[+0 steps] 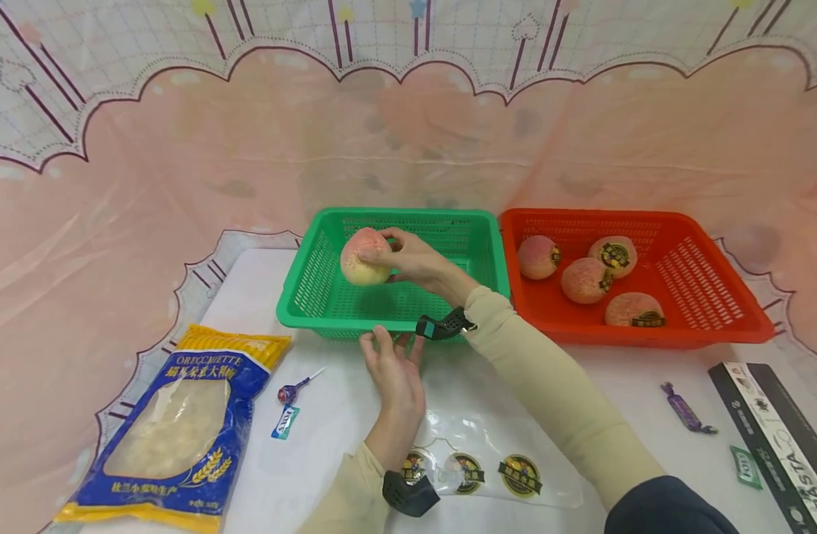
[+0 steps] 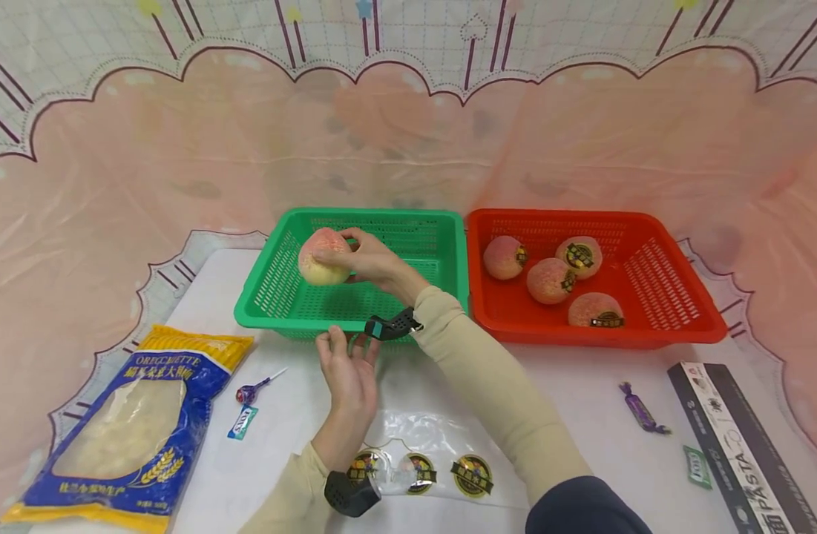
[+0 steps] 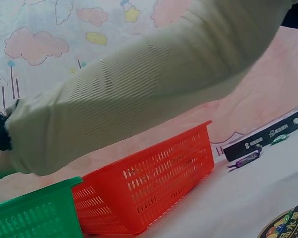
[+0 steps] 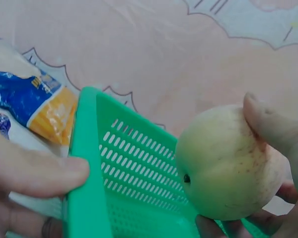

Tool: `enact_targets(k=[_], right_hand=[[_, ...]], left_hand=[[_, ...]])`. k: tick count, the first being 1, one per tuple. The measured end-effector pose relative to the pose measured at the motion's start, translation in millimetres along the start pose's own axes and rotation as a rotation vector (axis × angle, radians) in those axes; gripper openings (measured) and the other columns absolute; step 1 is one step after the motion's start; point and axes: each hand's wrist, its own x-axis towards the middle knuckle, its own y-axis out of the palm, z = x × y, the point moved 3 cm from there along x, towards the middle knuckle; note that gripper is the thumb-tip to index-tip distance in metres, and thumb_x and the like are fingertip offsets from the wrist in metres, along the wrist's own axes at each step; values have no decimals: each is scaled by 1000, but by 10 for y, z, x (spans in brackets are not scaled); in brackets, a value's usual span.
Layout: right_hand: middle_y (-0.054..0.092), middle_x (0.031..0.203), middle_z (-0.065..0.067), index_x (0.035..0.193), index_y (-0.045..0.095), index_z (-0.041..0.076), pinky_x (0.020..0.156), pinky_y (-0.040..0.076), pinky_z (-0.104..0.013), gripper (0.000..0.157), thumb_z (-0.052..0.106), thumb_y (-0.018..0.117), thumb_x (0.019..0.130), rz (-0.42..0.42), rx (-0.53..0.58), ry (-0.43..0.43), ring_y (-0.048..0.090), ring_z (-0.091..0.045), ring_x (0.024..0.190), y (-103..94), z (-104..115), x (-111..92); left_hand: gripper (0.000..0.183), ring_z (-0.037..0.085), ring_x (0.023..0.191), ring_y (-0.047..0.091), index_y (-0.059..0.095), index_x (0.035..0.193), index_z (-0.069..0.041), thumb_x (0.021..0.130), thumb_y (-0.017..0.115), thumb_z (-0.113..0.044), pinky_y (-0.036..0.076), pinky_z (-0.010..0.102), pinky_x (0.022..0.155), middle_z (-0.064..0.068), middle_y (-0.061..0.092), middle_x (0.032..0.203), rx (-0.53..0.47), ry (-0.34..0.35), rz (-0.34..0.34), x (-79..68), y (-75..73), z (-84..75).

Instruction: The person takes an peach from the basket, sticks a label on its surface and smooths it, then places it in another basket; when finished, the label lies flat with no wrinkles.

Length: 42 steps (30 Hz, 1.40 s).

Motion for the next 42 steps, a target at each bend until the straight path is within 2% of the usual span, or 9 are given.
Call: enact_targets(k=[3, 7, 10, 16, 28, 36, 42], right_hand=[[46, 120, -9, 125, 41, 18, 80, 50, -39, 57, 30, 67, 77, 5, 37, -33, 52, -25, 105, -64, -8, -96], [44, 123, -11, 125, 39, 15, 87, 45, -46, 52, 27, 63, 81, 25, 136, -69, 48, -25, 108, -155, -23, -245], [43, 124, -11, 125, 37, 13, 89, 43, -48, 52, 28, 61, 81, 26, 155, -91, 46, -24, 109, -218, -25, -358], [44, 124, -9, 125, 37, 15, 82, 45, -38, 53, 31, 60, 81, -22, 109, -111, 45, -23, 109, -312, -56, -530], [43, 125, -5, 128, 37, 16, 78, 46, -31, 56, 32, 62, 80, -142, 49, -157, 46, -21, 105, -415, -153, -942], [44, 127, -1, 128, 36, 21, 93, 39, -37, 56, 32, 63, 81, -136, 13, -195, 42, -19, 114, -432, -157, -1227], [42, 129, -3, 129, 36, 17, 101, 35, -41, 56, 24, 63, 81, -166, -77, -294, 39, -19, 120, -451, -191, -1449]], left_hand=[[19, 15, 88, 52, 34, 87, -18, 93, 34, -36, 52, 27, 77, 7, 44, 108, 6, -2, 5, 6, -3, 3], [20, 16, 87, 52, 34, 87, -16, 93, 35, -35, 52, 27, 75, 8, 44, 109, -5, 6, 4, 5, -4, 8], [19, 16, 87, 52, 34, 86, -17, 93, 35, -35, 52, 27, 74, 6, 44, 106, -13, 9, 8, 2, -1, 5], [19, 15, 89, 51, 33, 86, -18, 93, 33, -35, 51, 29, 79, 4, 43, 104, -2, 0, 21, 6, -2, -2], [19, 17, 92, 51, 34, 88, -17, 93, 34, -36, 50, 32, 83, 7, 44, 106, 5, -11, 6, -3, 0, -14], [19, 17, 91, 50, 35, 88, -18, 93, 34, -36, 50, 31, 82, 4, 46, 102, 2, -4, 12, 4, -8, -18], [20, 18, 93, 50, 37, 90, -17, 93, 36, -36, 50, 30, 83, 4, 47, 101, 10, -7, 14, 4, -15, -14]])
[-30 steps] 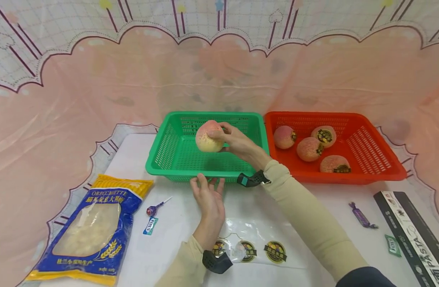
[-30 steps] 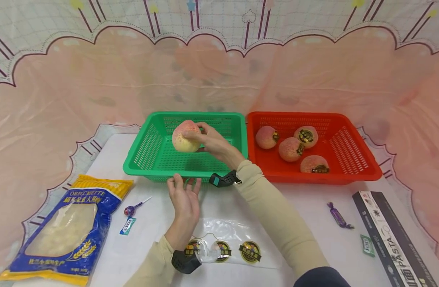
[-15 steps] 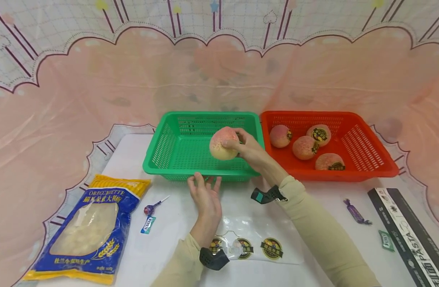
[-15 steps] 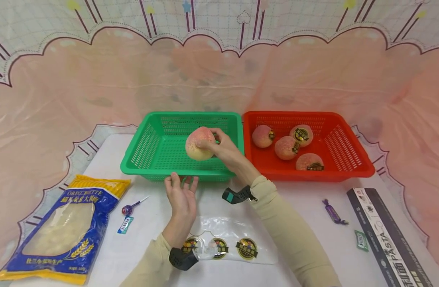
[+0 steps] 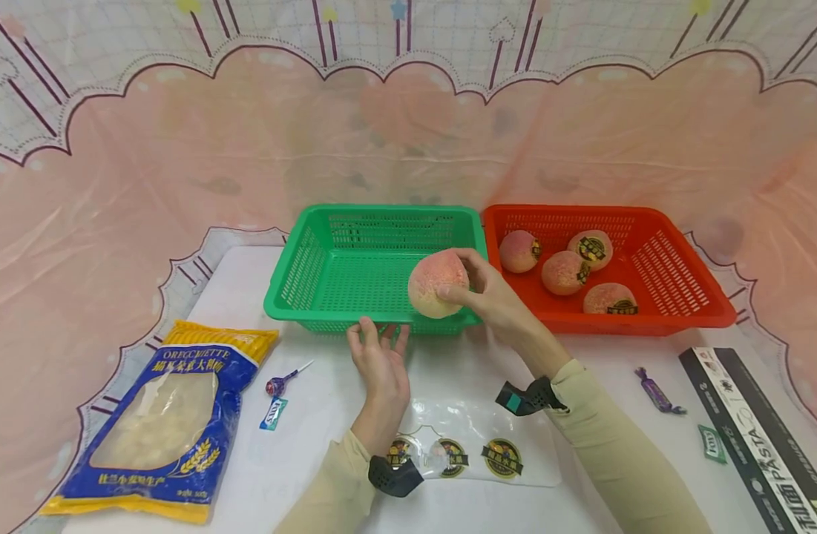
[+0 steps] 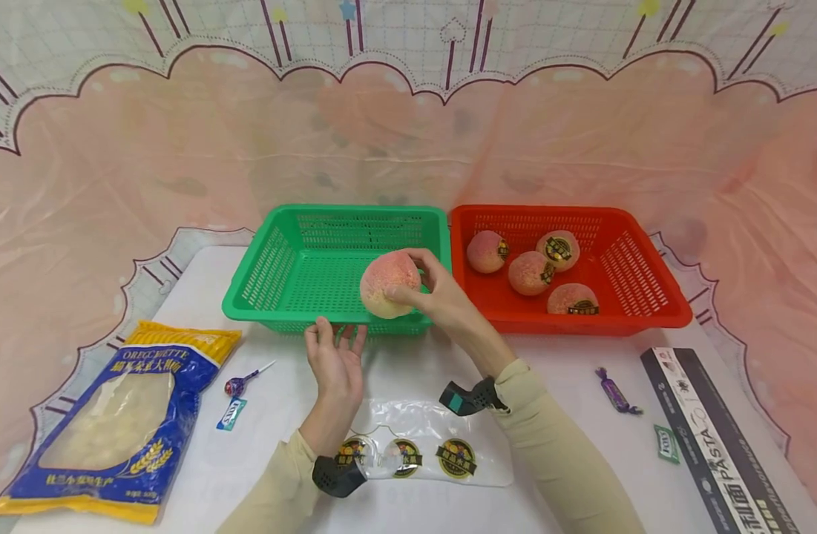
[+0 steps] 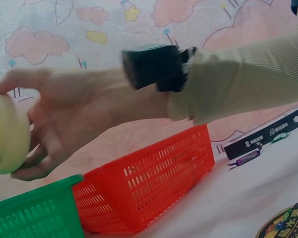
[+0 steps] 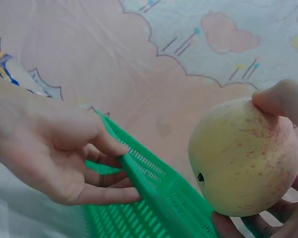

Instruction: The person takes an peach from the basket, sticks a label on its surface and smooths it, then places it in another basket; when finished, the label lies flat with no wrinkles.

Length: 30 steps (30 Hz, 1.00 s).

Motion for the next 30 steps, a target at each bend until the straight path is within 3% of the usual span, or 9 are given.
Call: enact_targets(k=[7, 14, 20, 30], right_hand=[[42, 129, 0, 129, 37, 20, 99, 37, -43, 58, 19, 66, 79, -8, -58, -56, 40, -19, 120, -35, -53, -260], [39, 132, 2, 131, 35, 19, 100, 38, -33, 63, 7, 67, 77, 9, -35, -87, 39, -17, 122, -65, -160, -465], [40, 131, 3, 131, 35, 22, 101, 37, -31, 67, 8, 69, 75, 12, -77, -93, 38, -15, 123, -111, -271, -620], [42, 131, 1, 131, 35, 20, 100, 37, -23, 70, 4, 70, 73, 55, -102, -129, 40, -17, 121, -176, -480, -799]], left_hand=[[23, 17, 91, 52, 39, 93, -13, 91, 39, -37, 51, 30, 83, 6, 47, 102, 2, 0, -7, 24, -15, 5], [22, 15, 86, 55, 42, 91, -11, 89, 45, -33, 52, 29, 79, 6, 48, 98, -13, 28, -33, 28, -34, 15], [17, 14, 79, 56, 41, 86, -10, 89, 52, -23, 53, 30, 75, 5, 48, 93, -18, 39, -56, 67, -59, 6], [15, 14, 89, 53, 45, 89, -11, 83, 59, -9, 46, 30, 91, 1, 48, 93, -12, -50, -103, 57, -88, -182]])
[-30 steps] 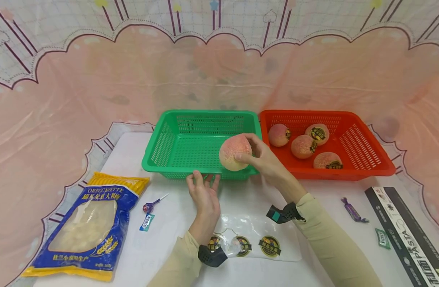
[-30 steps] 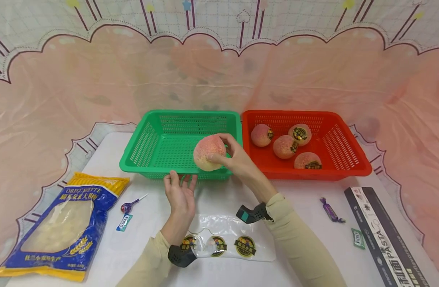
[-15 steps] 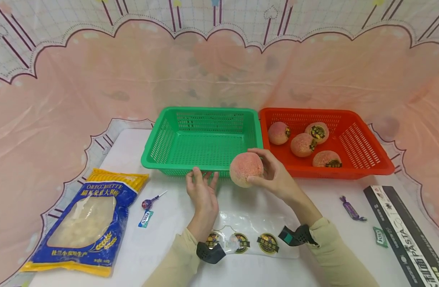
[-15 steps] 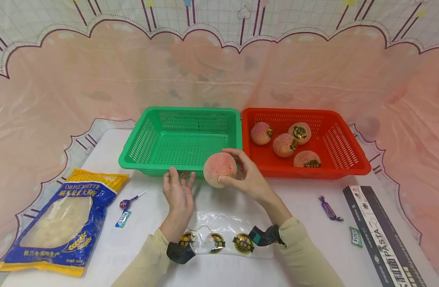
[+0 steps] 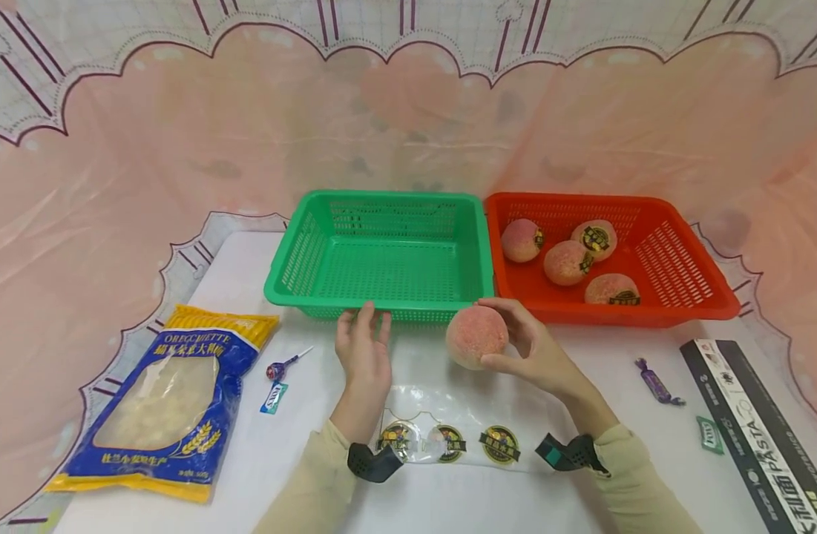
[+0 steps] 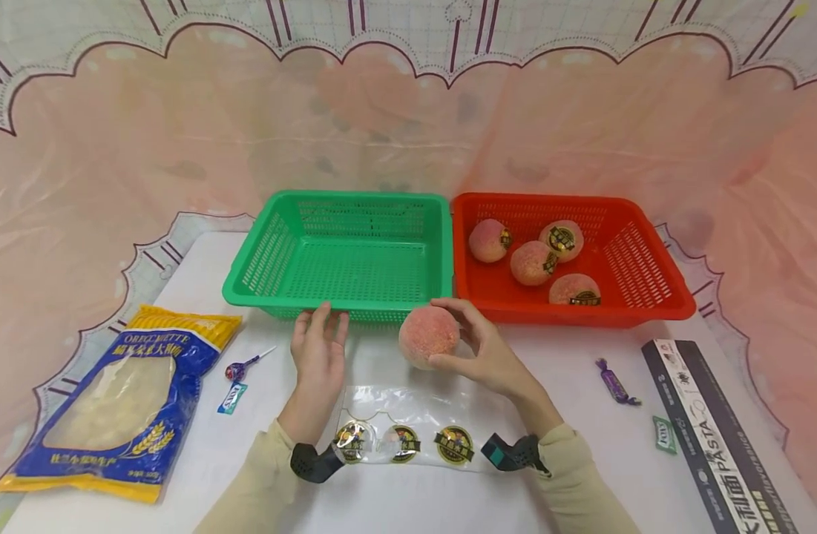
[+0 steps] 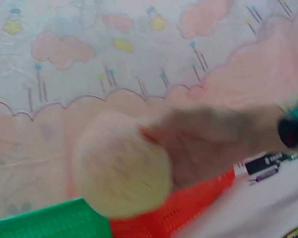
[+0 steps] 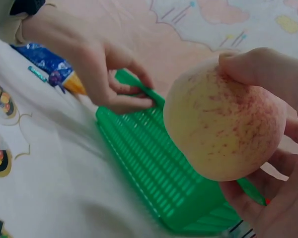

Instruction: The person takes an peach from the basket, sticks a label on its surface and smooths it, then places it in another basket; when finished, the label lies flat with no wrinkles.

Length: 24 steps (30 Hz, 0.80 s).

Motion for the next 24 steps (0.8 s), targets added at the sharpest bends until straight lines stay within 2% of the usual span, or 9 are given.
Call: enact_targets(k=[8, 11, 16, 20, 22, 24], right_hand=[[43, 131, 7, 131, 36, 20, 97, 40, -24, 72, 17, 75, 70, 13, -152, 27, 46, -13, 114, 45, -162, -73], [42, 133, 1, 131, 35, 15, 99, 39, -31, 72, 17, 74, 71, 26, -182, 34, 45, -16, 116, 69, -151, -67], [38, 134, -8, 128, 35, 7, 100, 35, -48, 69, 12, 73, 71, 49, -140, 66, 41, -26, 120, 115, -58, -64], [35, 135, -10, 128, 34, 6, 101, 33, -49, 69, 11, 73, 71, 79, -160, 101, 39, -30, 121, 145, -60, -63], [33, 136, -13, 128, 34, 7, 100, 33, -49, 69, 11, 73, 71, 94, -175, 120, 39, -31, 121, 155, -76, -65], [31, 137, -15, 129, 33, 7, 100, 33, -49, 70, 12, 73, 72, 104, -189, 133, 38, -32, 122, 159, -90, -65]], left_hand=[[21, 14, 91, 49, 43, 95, -12, 83, 55, 0, 45, 29, 93, 1, 46, 95, -77, -32, -49, 23, -1, -136], [22, 15, 90, 48, 43, 95, -12, 82, 55, 1, 44, 31, 93, 2, 47, 93, -96, -36, -52, 40, 4, -155], [20, 15, 88, 47, 42, 93, -13, 83, 53, 1, 44, 30, 93, 1, 46, 90, -85, -33, -35, 79, -15, -140], [12, 14, 86, 46, 40, 88, -12, 85, 37, -1, 44, 26, 87, 1, 44, 89, -166, -111, 16, 133, -53, -89], [14, 14, 86, 45, 38, 88, -11, 83, 30, -1, 43, 23, 83, 1, 42, 90, -195, -181, 48, 158, -78, -48], [18, 14, 86, 45, 37, 91, -12, 82, 26, -2, 43, 21, 81, 2, 42, 91, -180, -251, 78, 173, -104, -6]])
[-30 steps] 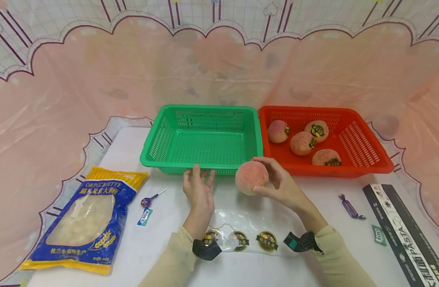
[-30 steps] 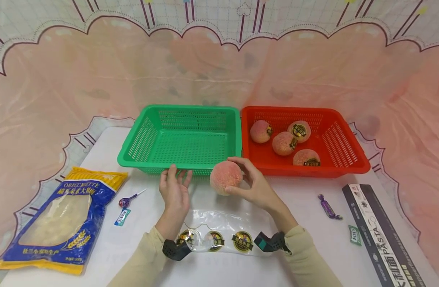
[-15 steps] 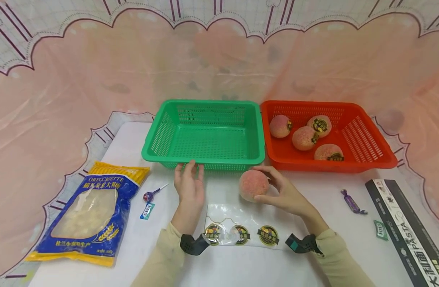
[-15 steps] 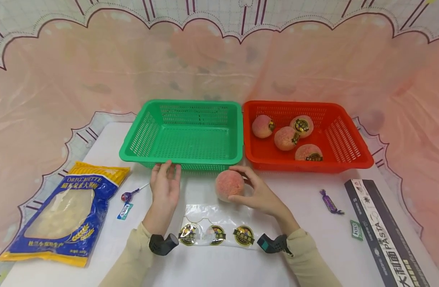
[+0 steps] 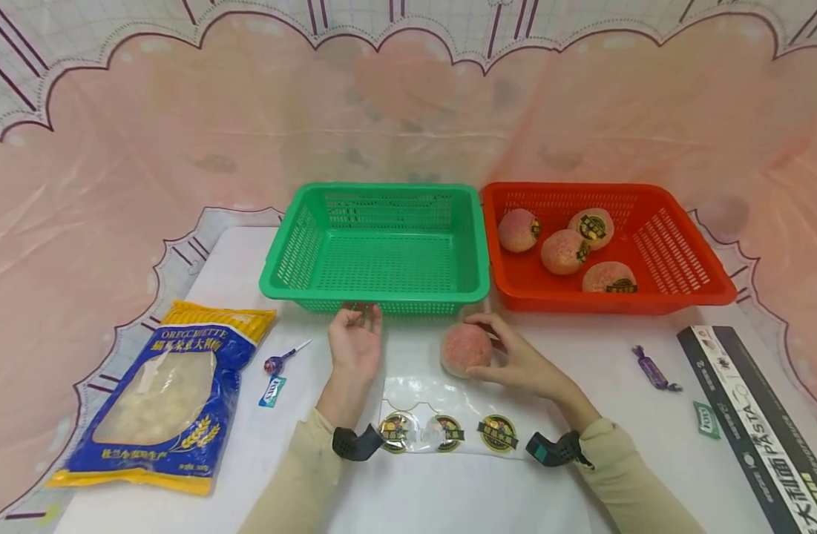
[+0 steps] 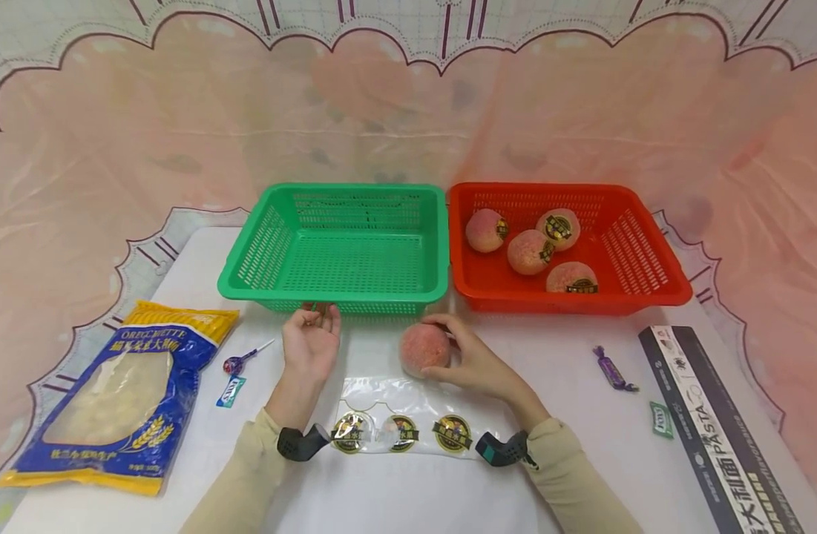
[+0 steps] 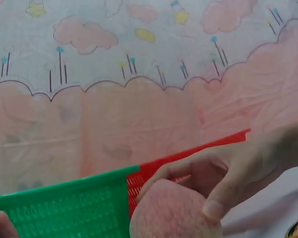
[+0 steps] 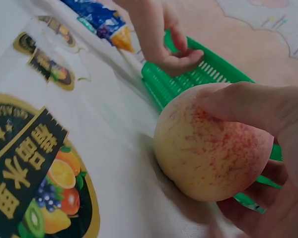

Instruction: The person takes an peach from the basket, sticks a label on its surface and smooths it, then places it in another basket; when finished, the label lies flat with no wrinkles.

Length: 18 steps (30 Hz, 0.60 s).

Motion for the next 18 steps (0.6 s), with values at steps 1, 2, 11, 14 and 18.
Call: enact_targets(k=[1, 2, 11, 14, 18], right_hand=[[30, 138, -16, 129, 33, 7, 100, 33, -49, 70, 11, 73, 72, 1, -1, 7, 38, -32, 122, 3, -4, -1], [31, 138, -16, 129, 33, 7, 100, 33, -50, 70, 11, 73, 72, -1, -2, 11, 38, -32, 122, 3, -7, -2], [32, 138, -12, 131, 32, 8, 101, 33, -49, 70, 13, 71, 74, 0, -23, 28, 38, -32, 123, -2, 31, -36], [32, 138, -10, 131, 31, 9, 101, 33, -49, 70, 14, 71, 74, 0, -33, 21, 37, -31, 124, -21, 33, -44], [31, 138, -10, 133, 29, 8, 100, 32, -51, 73, 15, 72, 74, 14, -35, -8, 36, -31, 124, -54, -55, -47]], left_hand=[[17, 14, 85, 46, 37, 92, -11, 83, 27, -2, 44, 20, 79, 2, 43, 92, 42, -33, 9, 9, -22, 20], [16, 13, 85, 47, 38, 93, -11, 84, 28, -2, 44, 19, 78, 2, 44, 92, 90, -70, 20, 18, -45, 45], [16, 13, 80, 55, 49, 102, -7, 90, 41, -14, 46, 24, 72, 3, 55, 89, 823, -272, 263, 89, -155, 235], [24, 17, 76, 57, 53, 109, -5, 90, 47, -19, 49, 26, 65, 10, 59, 94, 1252, -182, 479, 113, -99, 228], [20, 18, 74, 58, 58, 104, -10, 88, 54, -21, 49, 26, 62, 8, 63, 92, 1708, -29, 815, 79, -40, 221]])
